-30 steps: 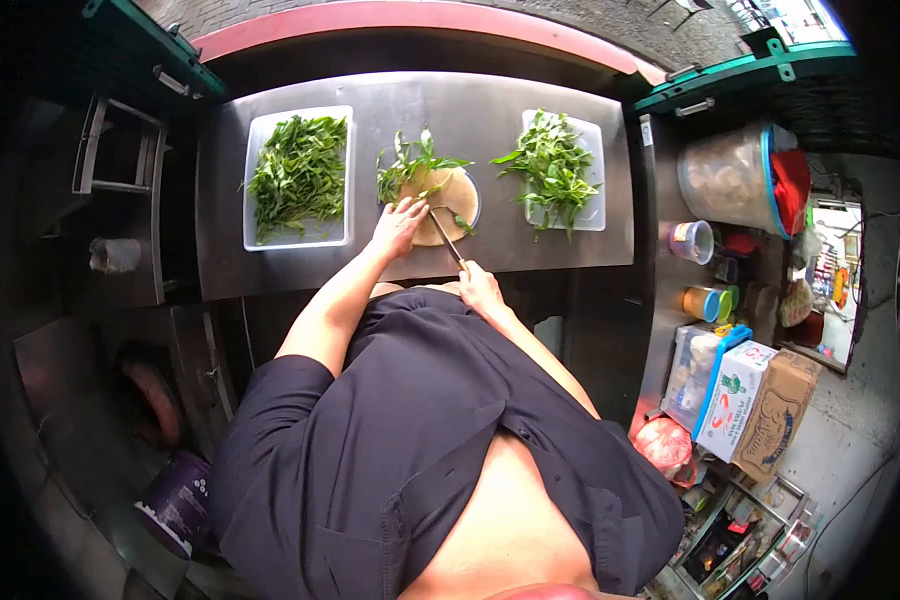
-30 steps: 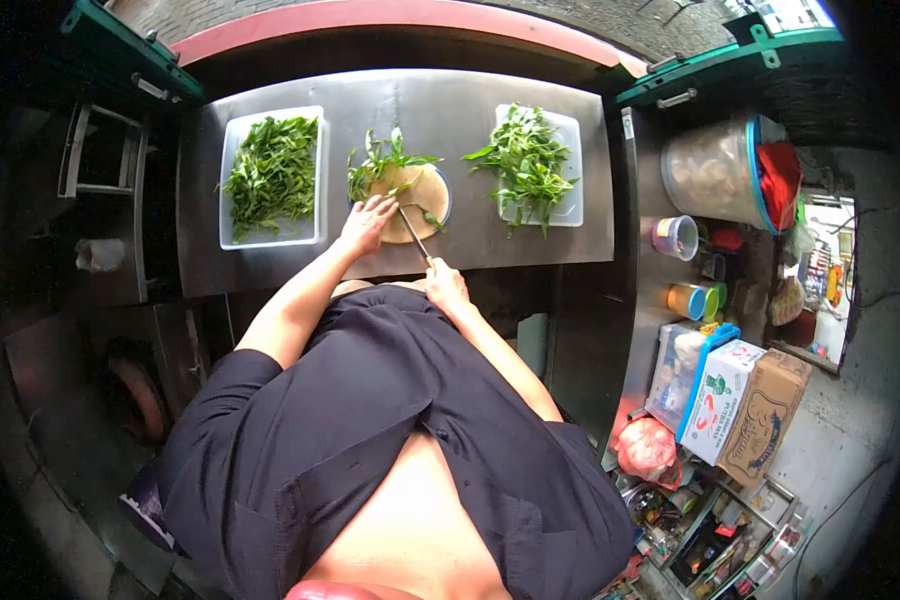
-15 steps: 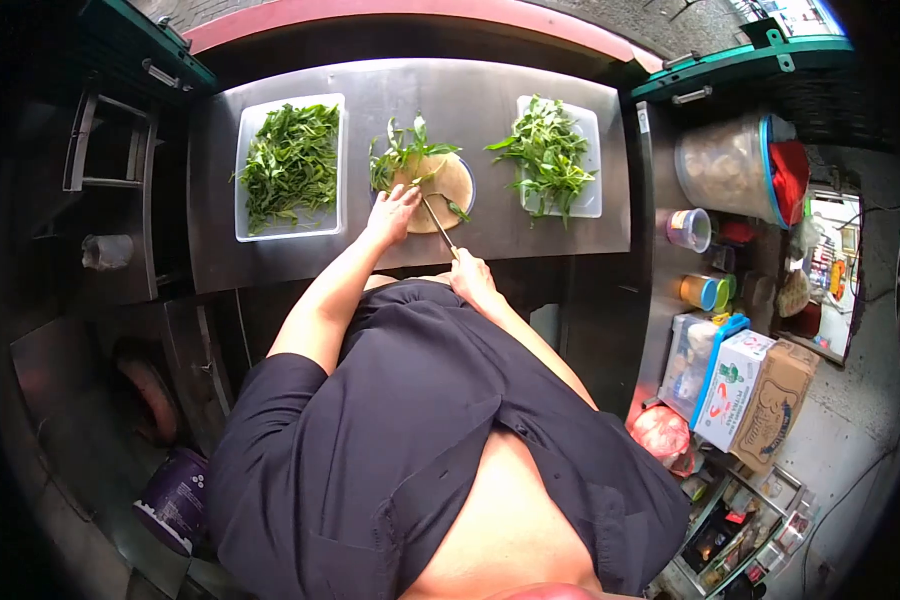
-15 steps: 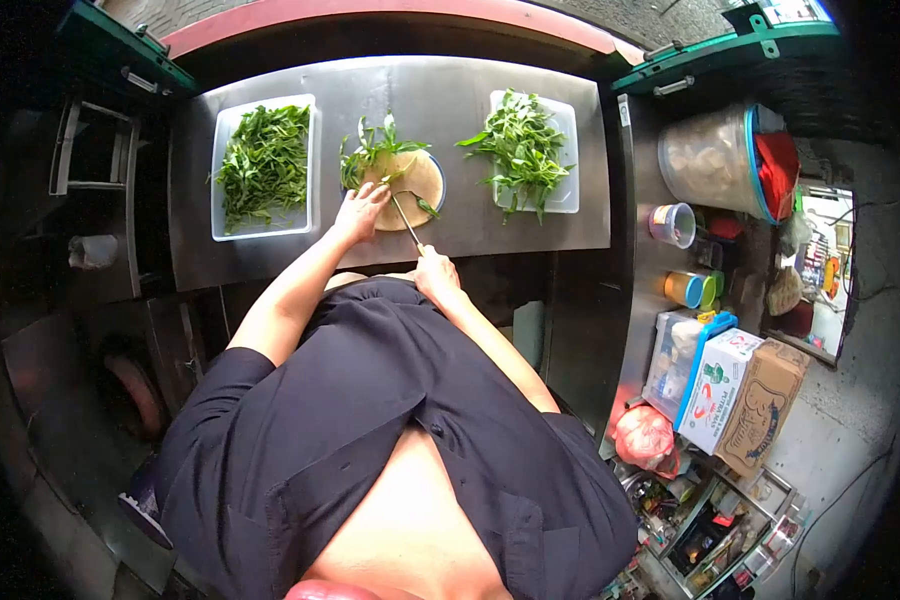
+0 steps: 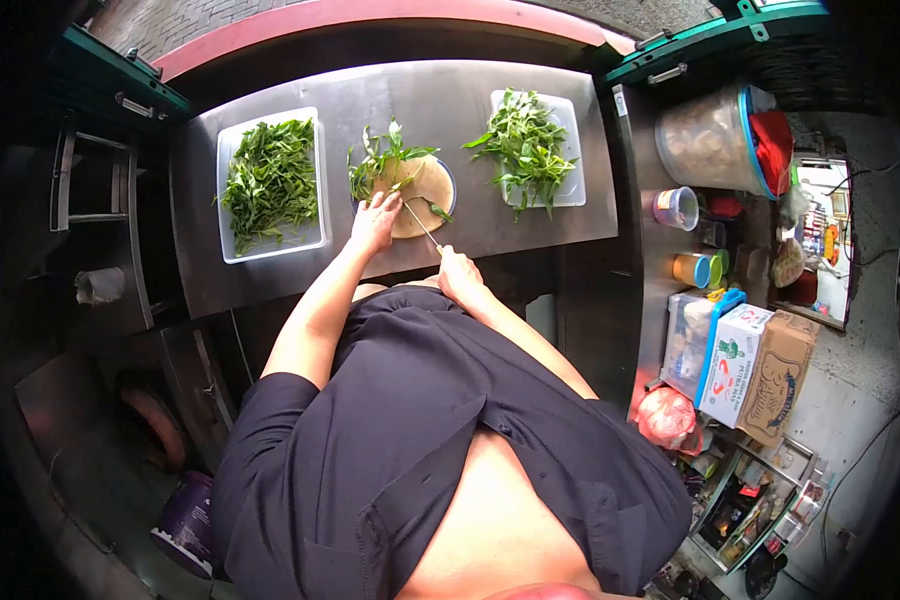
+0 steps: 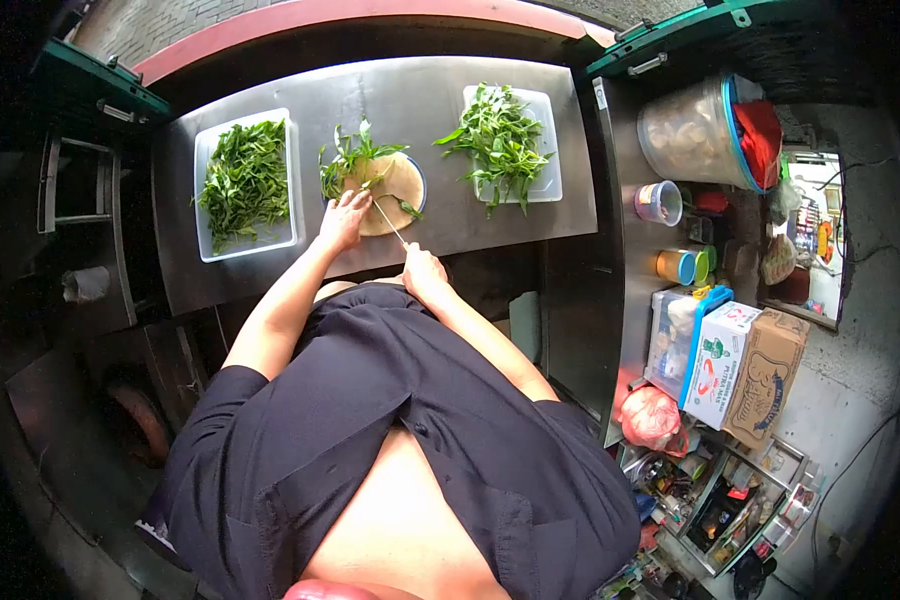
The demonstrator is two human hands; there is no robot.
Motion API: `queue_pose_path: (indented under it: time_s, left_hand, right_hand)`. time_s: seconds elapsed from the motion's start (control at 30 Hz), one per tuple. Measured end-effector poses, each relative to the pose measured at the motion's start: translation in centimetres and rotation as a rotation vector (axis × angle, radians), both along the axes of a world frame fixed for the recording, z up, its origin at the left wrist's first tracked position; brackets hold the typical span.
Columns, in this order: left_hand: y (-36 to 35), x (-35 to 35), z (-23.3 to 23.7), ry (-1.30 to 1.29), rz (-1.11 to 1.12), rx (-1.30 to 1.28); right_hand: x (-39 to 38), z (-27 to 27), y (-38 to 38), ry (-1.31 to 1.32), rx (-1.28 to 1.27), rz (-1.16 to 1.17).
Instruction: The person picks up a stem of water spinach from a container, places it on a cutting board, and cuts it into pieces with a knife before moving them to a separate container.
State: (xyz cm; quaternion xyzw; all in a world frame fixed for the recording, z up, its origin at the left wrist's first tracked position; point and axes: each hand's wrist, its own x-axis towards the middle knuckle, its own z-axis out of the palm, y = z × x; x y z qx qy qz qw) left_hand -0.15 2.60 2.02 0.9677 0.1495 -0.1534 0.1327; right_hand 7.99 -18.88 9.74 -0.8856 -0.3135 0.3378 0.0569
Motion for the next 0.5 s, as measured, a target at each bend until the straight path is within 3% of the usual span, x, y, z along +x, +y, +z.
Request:
queue_pose_path:
  time_s: [0.1,0.5]
  left_hand:
    - [0.2,0.0,0.3,0.033,-0.001,-0.007]
    - [0.7,0.0,0.1,-0.003,0.015,-0.050]
  right_hand:
    - [0.2,-0.5,-1.0,0.018,0.021,0.064]
    - [0.7,-1.0,-4.5,-0.003,0.050,-0.099]
